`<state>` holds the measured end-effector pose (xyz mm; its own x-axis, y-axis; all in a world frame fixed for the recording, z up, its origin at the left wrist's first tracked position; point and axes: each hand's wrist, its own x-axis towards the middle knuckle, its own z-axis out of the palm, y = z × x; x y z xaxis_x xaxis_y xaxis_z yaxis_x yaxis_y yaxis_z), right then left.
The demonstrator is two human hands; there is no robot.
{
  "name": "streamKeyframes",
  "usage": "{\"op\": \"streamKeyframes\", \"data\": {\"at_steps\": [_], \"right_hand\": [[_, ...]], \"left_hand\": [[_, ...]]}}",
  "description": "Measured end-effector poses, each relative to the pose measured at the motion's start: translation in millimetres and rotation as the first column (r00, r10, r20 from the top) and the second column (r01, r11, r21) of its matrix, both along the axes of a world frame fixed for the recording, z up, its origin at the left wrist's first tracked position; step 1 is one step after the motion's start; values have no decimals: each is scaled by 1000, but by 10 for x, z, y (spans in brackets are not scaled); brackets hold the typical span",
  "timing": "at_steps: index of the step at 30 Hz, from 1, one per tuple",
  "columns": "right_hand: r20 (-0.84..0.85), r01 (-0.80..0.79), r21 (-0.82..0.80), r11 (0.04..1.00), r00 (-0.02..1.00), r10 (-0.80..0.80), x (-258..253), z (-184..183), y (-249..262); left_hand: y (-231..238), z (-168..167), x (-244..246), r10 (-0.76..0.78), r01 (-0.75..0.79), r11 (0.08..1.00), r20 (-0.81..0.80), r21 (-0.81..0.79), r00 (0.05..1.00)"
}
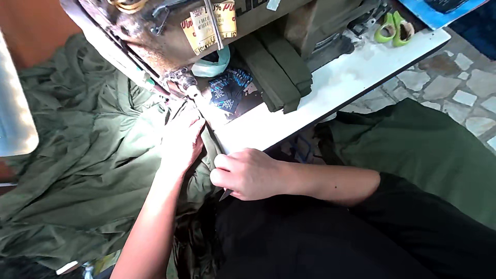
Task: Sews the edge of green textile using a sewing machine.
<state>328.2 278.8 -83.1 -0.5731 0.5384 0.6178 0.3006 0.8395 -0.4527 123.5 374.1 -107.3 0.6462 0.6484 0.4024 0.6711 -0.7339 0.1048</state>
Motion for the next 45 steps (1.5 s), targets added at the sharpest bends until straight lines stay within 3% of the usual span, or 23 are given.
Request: {"op": "streamKeyframes", "data": {"at_steps": [6,9,10,13,16,18,20,23,26,33,35,39,43,45], "right_hand": [[-56,-31,21,999,998,33,-40,-7,28],[-106,98,-235,967,986,-126,-9,-24,99],[-97,137,-403,905,977,-192,11,-17,151],[-57,89,-818,568,970,-234,67,31,342],[-116,-65,-972,226,968,-224,-20,9,434],[-131,-108,-988,114,967,-219,-90,4,411],[-122,-81,-977,199,971,-204,-131,-13,335],[-26,47,-873,485,989,-144,-115,-37,259],[52,129,-766,630,989,-139,-94,0,193],[6,90,-737,670,992,-127,-89,29,128],[-8,50,-663,747,997,-74,-69,-13,141],[302,87,-364,928,953,29,50,-183,179],[396,84,-244,966,918,21,109,-310,66],[428,110,-267,957,904,16,119,-298,-24]], "left_hand": [[-90,-22,-10,37,-37,999,20,28,999],[-208,-20,-26,106,-100,993,109,-59,988],[-230,-28,-31,118,-110,991,134,-71,984],[-273,-52,-9,135,-130,991,178,-43,975],[-281,-52,37,127,-127,992,197,-10,972],[-285,-46,49,124,-127,992,194,5,973],[-285,-42,52,125,-125,992,164,-10,979],[-262,-59,29,123,-122,992,66,-19,990],[-233,-70,8,99,-99,995,-9,-21,995],[-169,-33,-8,48,-49,999,-78,-18,996],[-190,-25,-12,46,-47,999,-63,-15,997],[-357,8,21,95,-98,995,68,33,993],[-622,-102,151,224,-205,970,152,-131,963],[-690,-177,181,256,-220,953,169,-207,952]]}}
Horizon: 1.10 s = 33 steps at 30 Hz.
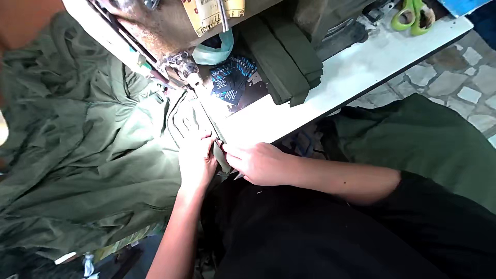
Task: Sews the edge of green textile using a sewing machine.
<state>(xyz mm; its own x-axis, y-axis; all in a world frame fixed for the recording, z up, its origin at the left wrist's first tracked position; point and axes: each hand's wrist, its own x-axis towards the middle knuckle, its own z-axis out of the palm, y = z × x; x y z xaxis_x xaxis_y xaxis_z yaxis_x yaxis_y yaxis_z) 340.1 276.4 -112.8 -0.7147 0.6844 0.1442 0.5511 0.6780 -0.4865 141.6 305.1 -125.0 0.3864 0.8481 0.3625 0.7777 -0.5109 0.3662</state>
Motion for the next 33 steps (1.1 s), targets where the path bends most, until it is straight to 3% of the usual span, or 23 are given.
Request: {"op": "streamKeyframes", "data": {"at_steps": [5,13,26,33], "right_hand": [[86,28,-202,979,996,-11,-51,74,-160],[37,30,-126,992,999,-25,-42,-11,-172],[44,30,-178,983,999,-22,-18,20,-174],[33,24,-82,996,999,-21,-14,-1,-198]], "left_hand": [[-68,37,52,3,-3,1000,9,-8,1000],[-91,41,23,-36,35,999,-53,-19,998],[-98,1,-54,-110,108,994,-81,-27,991],[-90,-50,-111,-141,142,990,-70,13,988]]}}
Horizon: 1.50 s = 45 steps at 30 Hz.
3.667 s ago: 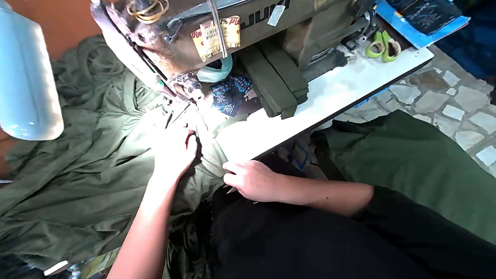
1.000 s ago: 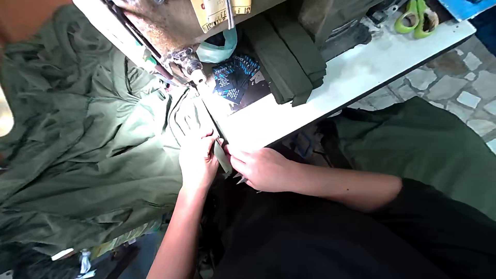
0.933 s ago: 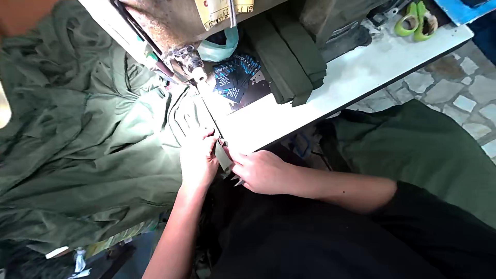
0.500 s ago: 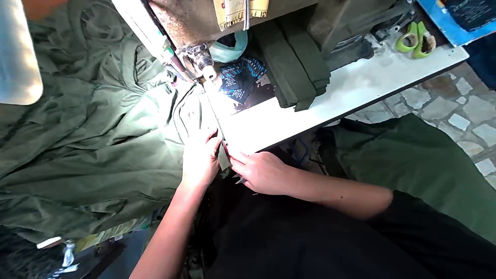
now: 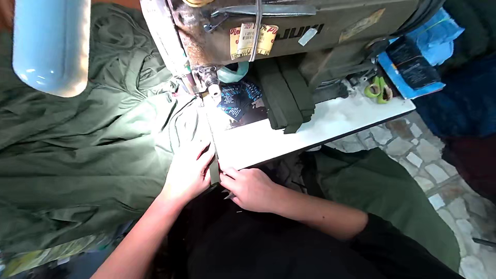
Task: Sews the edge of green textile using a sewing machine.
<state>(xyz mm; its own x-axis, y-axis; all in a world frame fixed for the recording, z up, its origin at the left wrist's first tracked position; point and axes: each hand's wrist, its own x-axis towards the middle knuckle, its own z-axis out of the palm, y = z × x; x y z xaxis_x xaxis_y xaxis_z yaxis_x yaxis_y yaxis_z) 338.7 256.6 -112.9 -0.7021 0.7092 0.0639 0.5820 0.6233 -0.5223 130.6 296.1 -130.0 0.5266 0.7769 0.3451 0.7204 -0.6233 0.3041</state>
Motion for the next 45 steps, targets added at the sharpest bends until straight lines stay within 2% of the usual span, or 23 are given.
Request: {"op": "streamKeyframes", "data": {"at_steps": [5,12,18,25,29,34,39,42,45], "right_hand": [[70,-31,-110,993,997,39,15,120,57],[42,-40,-33,999,998,41,-12,120,90],[132,-43,-144,989,989,63,-43,235,219],[223,0,-251,968,973,58,-101,352,444],[197,8,-217,976,980,36,-118,354,558],[225,29,-217,976,974,21,-155,362,699],[212,34,-145,989,977,-3,-158,321,782],[164,31,-107,994,986,-13,-146,264,778],[190,26,-181,983,982,9,-138,295,829]], "left_hand": [[5,9,8,-4,4,1000,1,12,1000],[68,-34,-29,-28,27,997,14,70,999],[189,-55,-60,-46,43,993,23,106,999],[372,-27,-99,-17,19,998,-25,60,1000],[544,-51,-132,-30,34,992,-36,120,999],[702,-27,-140,-25,31,993,-53,117,998],[825,17,-133,-13,18,997,-70,79,997],[774,120,-179,-20,18,999,-77,-31,997],[606,194,-312,-56,56,998,-93,-2,994]]}}
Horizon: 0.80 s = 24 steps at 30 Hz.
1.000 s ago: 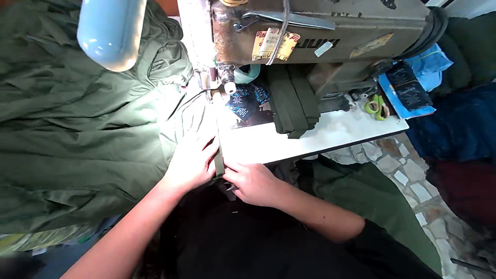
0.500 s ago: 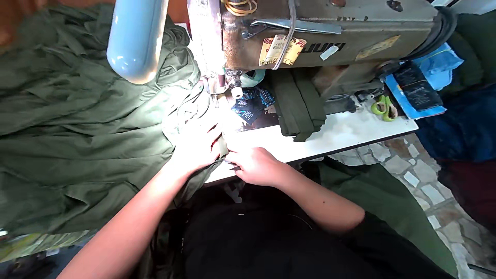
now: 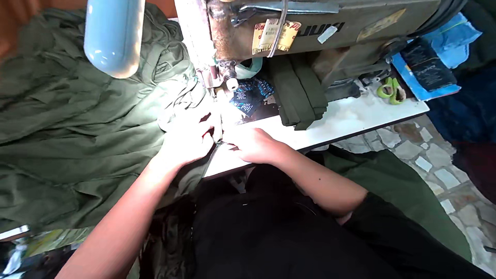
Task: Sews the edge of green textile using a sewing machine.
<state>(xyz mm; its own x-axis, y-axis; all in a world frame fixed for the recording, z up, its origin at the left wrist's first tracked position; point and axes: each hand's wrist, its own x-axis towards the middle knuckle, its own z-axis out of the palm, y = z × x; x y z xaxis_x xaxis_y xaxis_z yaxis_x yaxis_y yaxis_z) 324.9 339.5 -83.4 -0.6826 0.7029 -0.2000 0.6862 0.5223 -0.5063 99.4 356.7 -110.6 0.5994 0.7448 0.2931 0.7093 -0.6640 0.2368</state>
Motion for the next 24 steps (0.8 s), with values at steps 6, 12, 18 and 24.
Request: {"op": "streamKeyframes", "data": {"at_steps": [6,12,18,24], "right_hand": [[-20,-31,42,999,999,32,8,-8,0],[-62,-106,80,991,992,111,64,-29,-68],[-136,-96,219,971,982,128,114,-167,-390],[-192,-58,332,942,973,128,70,-279,-486]], "left_hand": [[-330,343,-182,-47,44,999,-267,-17,963],[-749,432,221,-242,197,960,-236,-201,941],[-401,434,94,-62,64,997,38,-47,997],[-192,135,156,-65,64,986,4,-155,998]]}}
